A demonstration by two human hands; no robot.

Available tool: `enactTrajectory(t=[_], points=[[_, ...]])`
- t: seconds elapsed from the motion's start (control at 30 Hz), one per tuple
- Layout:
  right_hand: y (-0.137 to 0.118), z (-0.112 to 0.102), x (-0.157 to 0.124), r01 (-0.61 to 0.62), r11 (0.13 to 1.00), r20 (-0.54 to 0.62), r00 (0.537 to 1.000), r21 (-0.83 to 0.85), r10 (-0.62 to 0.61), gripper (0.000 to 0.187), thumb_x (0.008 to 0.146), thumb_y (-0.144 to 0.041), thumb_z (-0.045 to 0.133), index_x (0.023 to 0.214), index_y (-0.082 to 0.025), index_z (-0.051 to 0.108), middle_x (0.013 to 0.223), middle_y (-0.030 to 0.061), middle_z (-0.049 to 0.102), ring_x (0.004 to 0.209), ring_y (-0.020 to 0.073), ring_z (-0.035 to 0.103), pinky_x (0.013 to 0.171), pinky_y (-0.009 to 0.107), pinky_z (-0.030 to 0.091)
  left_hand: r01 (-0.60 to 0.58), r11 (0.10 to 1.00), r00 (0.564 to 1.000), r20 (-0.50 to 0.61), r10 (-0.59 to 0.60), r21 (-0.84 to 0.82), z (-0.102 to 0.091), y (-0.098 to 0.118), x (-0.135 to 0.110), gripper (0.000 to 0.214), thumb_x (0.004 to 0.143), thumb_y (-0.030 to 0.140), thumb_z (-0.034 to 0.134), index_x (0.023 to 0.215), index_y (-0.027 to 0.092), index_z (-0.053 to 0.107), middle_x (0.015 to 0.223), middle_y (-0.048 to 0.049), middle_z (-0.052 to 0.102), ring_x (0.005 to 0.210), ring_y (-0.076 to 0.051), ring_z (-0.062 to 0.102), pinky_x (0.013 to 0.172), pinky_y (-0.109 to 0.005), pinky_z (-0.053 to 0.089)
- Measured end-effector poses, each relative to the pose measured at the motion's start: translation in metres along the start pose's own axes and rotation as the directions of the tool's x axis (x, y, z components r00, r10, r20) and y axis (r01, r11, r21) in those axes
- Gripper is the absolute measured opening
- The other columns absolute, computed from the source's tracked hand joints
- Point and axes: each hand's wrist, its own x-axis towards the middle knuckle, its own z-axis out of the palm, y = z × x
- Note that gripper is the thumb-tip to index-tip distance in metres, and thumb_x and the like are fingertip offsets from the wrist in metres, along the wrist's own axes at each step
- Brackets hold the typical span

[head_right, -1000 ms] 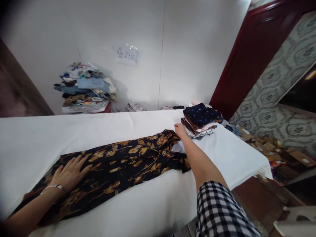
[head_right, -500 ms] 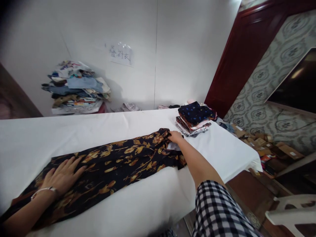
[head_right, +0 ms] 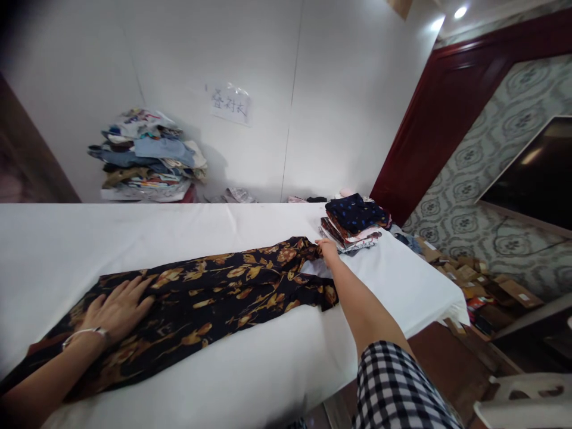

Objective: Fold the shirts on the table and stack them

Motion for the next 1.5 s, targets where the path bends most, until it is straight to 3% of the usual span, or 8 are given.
enactTrajectory(t=[0.23, 0.37, 0.57, 0.7, 0.83, 1.13, 1.33, 1.5], points=[[-0.039, 0.007, 0.006, 0.176, 0.984, 0.016, 0.984, -0.024, -0.175, 0.051, 0.093, -0.025, 0.04, 0.142, -0.02, 0.052, 0.151, 0.0063, 0.049, 0.142, 0.0185, 0.041, 0.114, 0.034, 0.035, -0.019, 0.998, 0.999, -0.032, 0.017, -0.063, 0.002, -0.002, -0.002, 0.061, 0.093, 0.026, 0.028, 0.153, 0.019, 0.035, 0.162, -0.0046, 0.029, 0.15, -0.024, 0.024, 0.121, -0.053, 0.017], [-0.078, 0.022, 0.001, 0.353, 0.927, 0.167, 0.929, -0.13, -0.33, 0.051, 0.098, -0.04, 0.04, 0.147, -0.024, 0.046, 0.16, 0.0043, 0.036, 0.151, 0.0189, 0.022, 0.119, 0.036, 0.024, -0.024, 0.997, 1.0, -0.021, 0.023, -0.067, 0.001, -0.003, -0.002, 0.059, 0.096, 0.028, 0.026, 0.153, 0.017, 0.034, 0.162, -0.0056, 0.028, 0.15, -0.025, 0.023, 0.122, -0.054, 0.016], [-0.083, 0.048, -0.015, 0.267, 0.912, 0.32, 0.933, -0.311, -0.164, 0.056, 0.098, -0.044, 0.039, 0.141, -0.01, 0.051, 0.153, 0.0218, 0.042, 0.145, 0.0344, 0.032, 0.116, 0.057, 0.022, -0.021, 0.986, 0.998, -0.069, 0.01, -0.168, 0.008, -0.008, 0.0, 0.058, 0.095, 0.037, 0.035, 0.148, 0.016, 0.043, 0.16, -0.0101, 0.033, 0.15, -0.027, 0.024, 0.123, -0.054, 0.016], [-0.073, 0.052, -0.018, 0.221, 0.915, 0.321, 0.941, -0.337, -0.109, 0.061, 0.101, -0.045, 0.027, 0.151, -0.011, 0.037, 0.163, 0.0186, 0.024, 0.15, 0.0316, 0.021, 0.117, 0.056, 0.021, -0.007, 0.979, 0.996, -0.091, -0.012, -0.204, 0.009, -0.008, 0.002, 0.055, 0.091, 0.032, 0.041, 0.142, 0.016, 0.05, 0.157, -0.0114, 0.038, 0.148, -0.029, 0.028, 0.122, -0.054, 0.018], [-0.087, 0.042, -0.017, 0.211, 0.915, 0.335, 0.938, -0.344, -0.09, 0.062, 0.099, -0.049, 0.034, 0.148, -0.012, 0.041, 0.159, 0.0208, 0.032, 0.148, 0.0339, 0.025, 0.116, 0.057, 0.023, -0.018, 0.986, 0.998, -0.07, 0.006, -0.168, 0.007, -0.006, 0.002, 0.057, 0.089, 0.032, 0.04, 0.142, 0.016, 0.051, 0.157, -0.012, 0.038, 0.148, -0.031, 0.029, 0.12, -0.056, 0.02], [-0.11, 0.079, -0.065, 0.4, 0.882, 0.413, 0.868, -0.249, -0.277, 0.066, 0.099, -0.054, 0.032, 0.156, -0.019, 0.029, 0.165, 0.0146, 0.018, 0.153, 0.0302, 0.015, 0.12, 0.053, 0.015, -0.032, 0.967, 0.998, -0.069, 0.015, -0.253, -0.002, 0.004, -0.015, 0.056, 0.089, 0.029, 0.04, 0.144, 0.02, 0.049, 0.159, -0.0107, 0.035, 0.149, -0.03, 0.026, 0.12, -0.056, 0.015], [-0.136, 0.071, -0.077, 0.449, 0.874, 0.336, 0.865, -0.185, -0.373, 0.062, 0.099, -0.052, 0.031, 0.15, -0.018, 0.041, 0.162, 0.0156, 0.028, 0.15, 0.034, 0.023, 0.117, 0.059, 0.022, 0.02, 0.931, 0.999, -0.03, -0.033, -0.364, -0.011, 0.0, -0.014, 0.054, 0.088, 0.032, 0.05, 0.14, 0.02, 0.054, 0.155, -0.008, 0.044, 0.145, -0.028, 0.034, 0.122, -0.046, 0.02], [-0.157, 0.09, -0.134, 0.671, 0.738, 0.308, 0.719, -0.071, -0.624, 0.061, 0.099, -0.053, 0.031, 0.151, -0.021, 0.041, 0.162, 0.011, 0.029, 0.151, 0.0299, 0.023, 0.119, 0.056, 0.021, 0.24, 0.88, 0.961, -0.03, -0.276, -0.409, -0.044, -0.035, -0.011, 0.055, 0.095, 0.041, 0.036, 0.143, 0.018, 0.05, 0.148, -0.01, 0.052, 0.133, -0.023, 0.05, 0.109, -0.031, 0.039]])
